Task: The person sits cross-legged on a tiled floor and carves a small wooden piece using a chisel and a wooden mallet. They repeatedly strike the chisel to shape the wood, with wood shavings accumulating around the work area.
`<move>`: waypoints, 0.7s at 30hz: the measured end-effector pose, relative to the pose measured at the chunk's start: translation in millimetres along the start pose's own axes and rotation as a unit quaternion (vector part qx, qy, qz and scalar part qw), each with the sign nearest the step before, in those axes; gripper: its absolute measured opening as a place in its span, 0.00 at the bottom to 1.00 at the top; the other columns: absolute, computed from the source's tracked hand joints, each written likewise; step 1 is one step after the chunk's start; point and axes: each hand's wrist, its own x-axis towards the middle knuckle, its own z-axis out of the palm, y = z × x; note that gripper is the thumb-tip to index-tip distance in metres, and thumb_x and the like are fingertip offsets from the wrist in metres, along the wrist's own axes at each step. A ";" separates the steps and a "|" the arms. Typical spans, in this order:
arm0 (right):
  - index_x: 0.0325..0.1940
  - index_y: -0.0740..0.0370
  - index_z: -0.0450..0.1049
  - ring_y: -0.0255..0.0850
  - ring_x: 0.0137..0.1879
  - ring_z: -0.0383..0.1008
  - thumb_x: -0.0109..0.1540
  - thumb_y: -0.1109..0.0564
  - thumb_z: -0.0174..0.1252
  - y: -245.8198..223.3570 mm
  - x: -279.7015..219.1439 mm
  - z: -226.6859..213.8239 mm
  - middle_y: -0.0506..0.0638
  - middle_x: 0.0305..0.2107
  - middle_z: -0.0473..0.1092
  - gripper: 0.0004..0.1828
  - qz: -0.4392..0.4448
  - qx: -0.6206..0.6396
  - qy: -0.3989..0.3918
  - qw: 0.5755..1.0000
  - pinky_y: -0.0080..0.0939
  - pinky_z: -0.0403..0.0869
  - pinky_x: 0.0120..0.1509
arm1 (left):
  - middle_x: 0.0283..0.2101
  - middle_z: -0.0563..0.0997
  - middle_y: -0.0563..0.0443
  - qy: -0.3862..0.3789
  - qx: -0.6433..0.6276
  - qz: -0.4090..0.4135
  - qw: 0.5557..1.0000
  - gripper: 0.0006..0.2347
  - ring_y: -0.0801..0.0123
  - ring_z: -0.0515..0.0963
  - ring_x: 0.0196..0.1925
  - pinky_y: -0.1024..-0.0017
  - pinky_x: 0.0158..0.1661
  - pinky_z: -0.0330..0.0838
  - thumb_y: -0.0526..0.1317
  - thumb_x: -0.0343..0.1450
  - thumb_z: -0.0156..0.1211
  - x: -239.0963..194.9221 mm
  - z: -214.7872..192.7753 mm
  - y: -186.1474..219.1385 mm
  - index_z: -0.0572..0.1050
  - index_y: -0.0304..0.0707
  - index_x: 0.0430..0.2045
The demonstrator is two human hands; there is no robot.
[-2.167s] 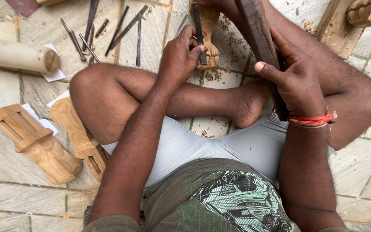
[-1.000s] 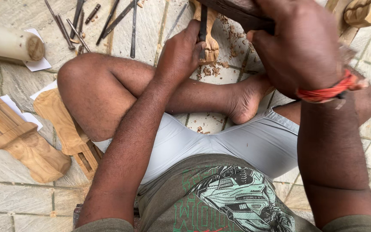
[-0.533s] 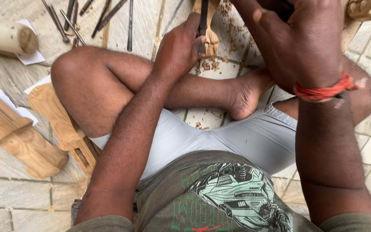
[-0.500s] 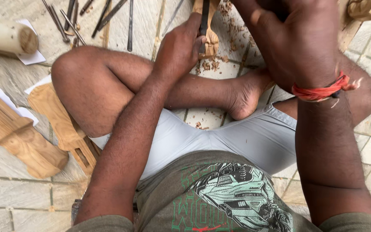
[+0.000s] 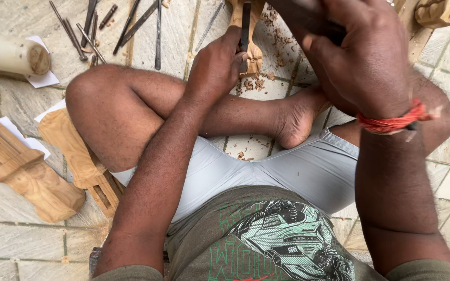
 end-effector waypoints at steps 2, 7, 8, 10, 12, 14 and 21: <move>0.58 0.62 0.76 0.53 0.51 0.79 0.64 0.60 0.69 -0.6 -1.7 2.3 0.57 0.47 0.75 0.19 0.018 0.013 -0.008 1.000 0.52 0.77 0.54 | 0.35 0.82 0.41 -0.018 0.013 -0.006 1.000 0.11 0.59 0.87 0.38 0.67 0.34 0.85 0.33 0.76 0.60 -4.5 0.8 0.1 0.66 0.33 0.49; 0.58 0.70 0.76 0.56 0.50 0.78 0.59 0.65 0.69 -3.5 -3.0 -3.1 0.64 0.48 0.75 0.23 -0.028 0.032 0.014 0.999 0.52 0.76 0.50 | 0.33 0.81 0.43 -0.018 0.025 -0.004 1.000 0.11 0.63 0.86 0.34 0.67 0.32 0.83 0.37 0.77 0.61 -3.9 -4.0 4.9 0.66 0.37 0.48; 0.57 0.71 0.75 0.53 0.51 0.78 0.61 0.67 0.66 -5.1 -3.4 -3.8 0.63 0.48 0.75 0.20 -0.012 0.077 0.016 0.997 0.49 0.77 0.52 | 0.34 0.81 0.43 -0.009 -0.001 -0.012 1.000 0.11 0.62 0.86 0.35 0.67 0.33 0.84 0.37 0.78 0.60 -1.2 -5.5 3.6 0.64 0.37 0.49; 0.56 0.72 0.74 0.47 0.52 0.78 0.66 0.69 0.62 -9.4 -4.7 -3.6 0.60 0.46 0.75 0.14 0.034 0.191 0.017 0.981 0.43 0.77 0.56 | 0.36 0.81 0.42 0.007 -0.055 -0.030 0.998 0.12 0.62 0.87 0.37 0.68 0.35 0.86 0.37 0.79 0.58 0.8 -8.6 0.0 0.62 0.36 0.51; 0.57 0.72 0.73 0.42 0.54 0.79 0.68 0.70 0.58 -12.0 -5.4 -3.9 0.57 0.47 0.76 0.12 0.064 0.261 0.016 0.963 0.39 0.78 0.59 | 0.37 0.83 0.43 0.006 -0.042 -0.014 0.999 0.13 0.58 0.88 0.40 0.63 0.38 0.85 0.37 0.79 0.60 0.8 -11.3 -2.4 0.62 0.37 0.50; 0.57 0.72 0.73 0.40 0.57 0.80 0.66 0.70 0.56 -12.6 -5.2 -5.1 0.56 0.49 0.78 0.14 0.060 0.262 0.019 0.963 0.38 0.79 0.61 | 0.37 0.83 0.43 0.000 -0.029 -0.008 1.000 0.13 0.56 0.88 0.42 0.60 0.40 0.84 0.37 0.78 0.61 3.1 -12.8 -2.0 0.62 0.38 0.49; 0.60 0.73 0.74 0.48 0.56 0.81 0.64 0.71 0.62 -6.8 -5.3 1.4 0.62 0.50 0.77 0.20 0.000 0.167 0.024 0.986 0.44 0.79 0.59 | 0.39 0.83 0.42 -0.016 -0.011 0.020 1.000 0.13 0.55 0.87 0.44 0.61 0.41 0.84 0.35 0.77 0.62 4.9 -14.3 4.1 0.63 0.38 0.50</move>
